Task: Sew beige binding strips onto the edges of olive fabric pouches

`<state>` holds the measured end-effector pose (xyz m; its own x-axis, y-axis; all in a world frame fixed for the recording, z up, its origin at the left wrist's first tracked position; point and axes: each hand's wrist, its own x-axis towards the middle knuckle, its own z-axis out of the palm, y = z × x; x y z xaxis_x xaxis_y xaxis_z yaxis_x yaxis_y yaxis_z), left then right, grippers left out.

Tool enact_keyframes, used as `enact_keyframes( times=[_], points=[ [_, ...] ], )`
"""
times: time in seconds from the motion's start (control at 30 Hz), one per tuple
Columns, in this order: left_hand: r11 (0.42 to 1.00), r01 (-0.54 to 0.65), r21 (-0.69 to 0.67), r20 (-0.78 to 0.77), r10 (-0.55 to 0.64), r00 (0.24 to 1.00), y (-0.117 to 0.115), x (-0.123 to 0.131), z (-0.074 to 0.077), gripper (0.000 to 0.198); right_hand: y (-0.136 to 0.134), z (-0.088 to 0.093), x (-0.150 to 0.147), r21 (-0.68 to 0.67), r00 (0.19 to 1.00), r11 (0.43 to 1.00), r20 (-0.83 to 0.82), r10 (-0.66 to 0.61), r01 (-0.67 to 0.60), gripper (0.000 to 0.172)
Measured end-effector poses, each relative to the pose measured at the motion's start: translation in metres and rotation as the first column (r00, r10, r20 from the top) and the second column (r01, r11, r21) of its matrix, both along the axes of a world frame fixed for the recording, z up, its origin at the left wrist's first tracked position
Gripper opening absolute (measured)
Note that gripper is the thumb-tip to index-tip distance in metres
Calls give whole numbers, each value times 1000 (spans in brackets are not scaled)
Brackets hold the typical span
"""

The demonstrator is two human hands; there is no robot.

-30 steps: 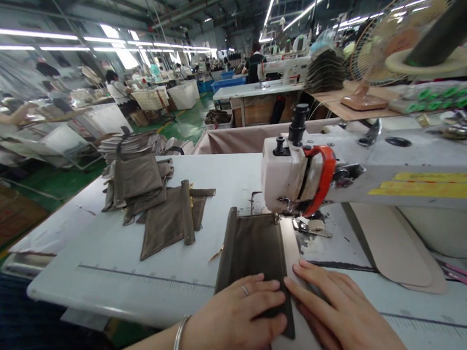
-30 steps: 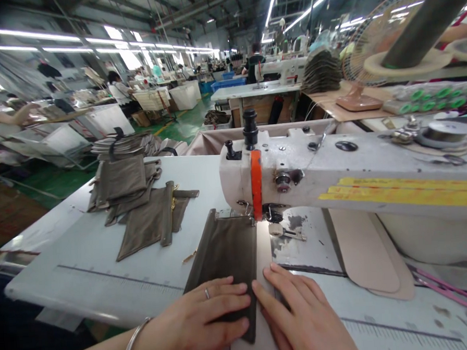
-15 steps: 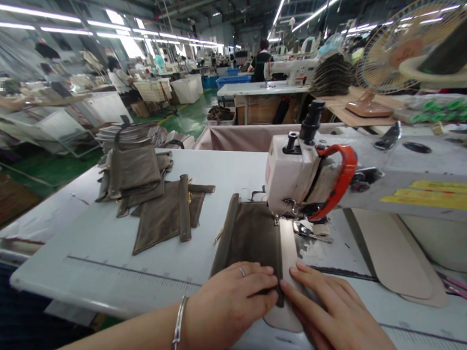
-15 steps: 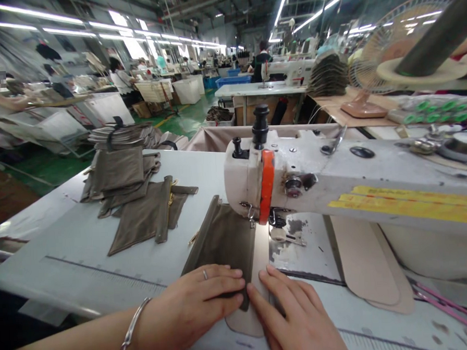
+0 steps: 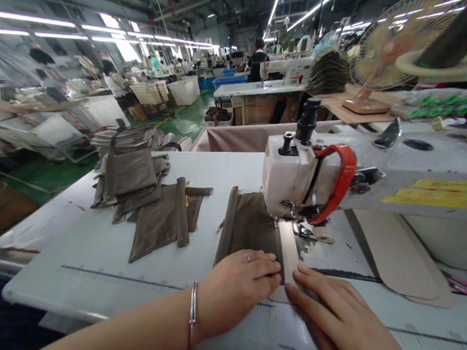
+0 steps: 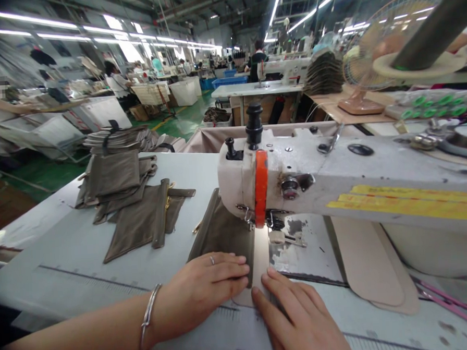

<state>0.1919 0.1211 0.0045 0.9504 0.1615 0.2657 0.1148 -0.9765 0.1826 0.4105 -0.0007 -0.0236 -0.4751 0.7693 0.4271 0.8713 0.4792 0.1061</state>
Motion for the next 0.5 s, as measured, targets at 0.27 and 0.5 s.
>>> enact_keyframes(
  times=[0.27, 0.5],
  points=[
    [997, 50, 50, 37, -52, 998, 0, 3, -2, 23, 0, 0, 1, 11, 999, 1000, 37, 0, 0, 42],
    [995, 41, 93, 4, -42, 999, 5, 8, 5, 24, 2, -1, 2, -13, 998, 999, 52, -30, 30, 43]
  ],
)
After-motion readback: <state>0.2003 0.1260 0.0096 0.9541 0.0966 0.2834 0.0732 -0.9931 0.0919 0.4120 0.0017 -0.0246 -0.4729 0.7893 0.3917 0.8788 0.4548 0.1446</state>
